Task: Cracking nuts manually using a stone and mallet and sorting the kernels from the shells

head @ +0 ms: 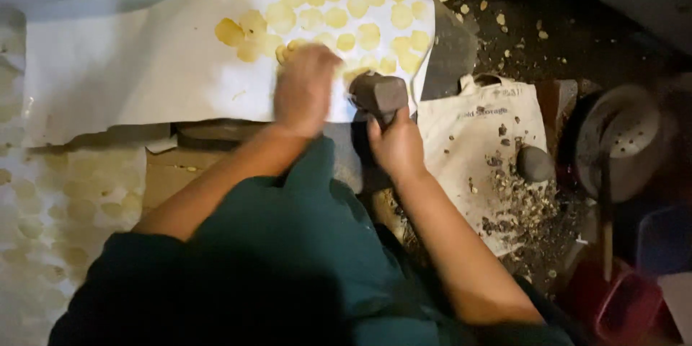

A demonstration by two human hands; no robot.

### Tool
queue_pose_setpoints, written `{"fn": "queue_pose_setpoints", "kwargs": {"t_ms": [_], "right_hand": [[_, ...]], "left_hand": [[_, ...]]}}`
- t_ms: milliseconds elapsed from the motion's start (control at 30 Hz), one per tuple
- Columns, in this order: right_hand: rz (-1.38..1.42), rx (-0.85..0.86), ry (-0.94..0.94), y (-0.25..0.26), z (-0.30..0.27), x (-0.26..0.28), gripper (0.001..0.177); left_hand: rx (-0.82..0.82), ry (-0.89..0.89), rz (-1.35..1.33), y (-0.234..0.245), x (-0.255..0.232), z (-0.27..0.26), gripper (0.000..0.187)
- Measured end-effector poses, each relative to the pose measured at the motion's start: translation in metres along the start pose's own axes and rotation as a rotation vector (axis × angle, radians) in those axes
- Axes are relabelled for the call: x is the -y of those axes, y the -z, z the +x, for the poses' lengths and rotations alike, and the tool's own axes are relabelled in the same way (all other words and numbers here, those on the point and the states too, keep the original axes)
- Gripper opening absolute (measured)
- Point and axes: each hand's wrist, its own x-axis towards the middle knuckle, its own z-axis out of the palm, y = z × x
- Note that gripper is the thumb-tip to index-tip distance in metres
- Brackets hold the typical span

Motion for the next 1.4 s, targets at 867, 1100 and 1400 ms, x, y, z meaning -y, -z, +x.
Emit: {"fn": "queue_pose_setpoints", "kwargs": {"t_ms": [867,1100,1400], "right_hand": [[0.366,-0.117,0.001,0.089,-0.029,0.002,0.027],[-0.113,0.085,-0.064,-0.032,-0.021,-0.003,0.050],[0.044,0.176,-0.058,-0.006,-0.026,0.011,0.051]], "left_hand": [[0.094,-0.036,-0.094,0.004,-0.014,-0.042,0.023],[0.049,0.467,-0.656,0.033,-0.003,-0.017,0.019],[-0.004,-0.080,-0.036,0.082,0.054,-0.009,0.009]]}}
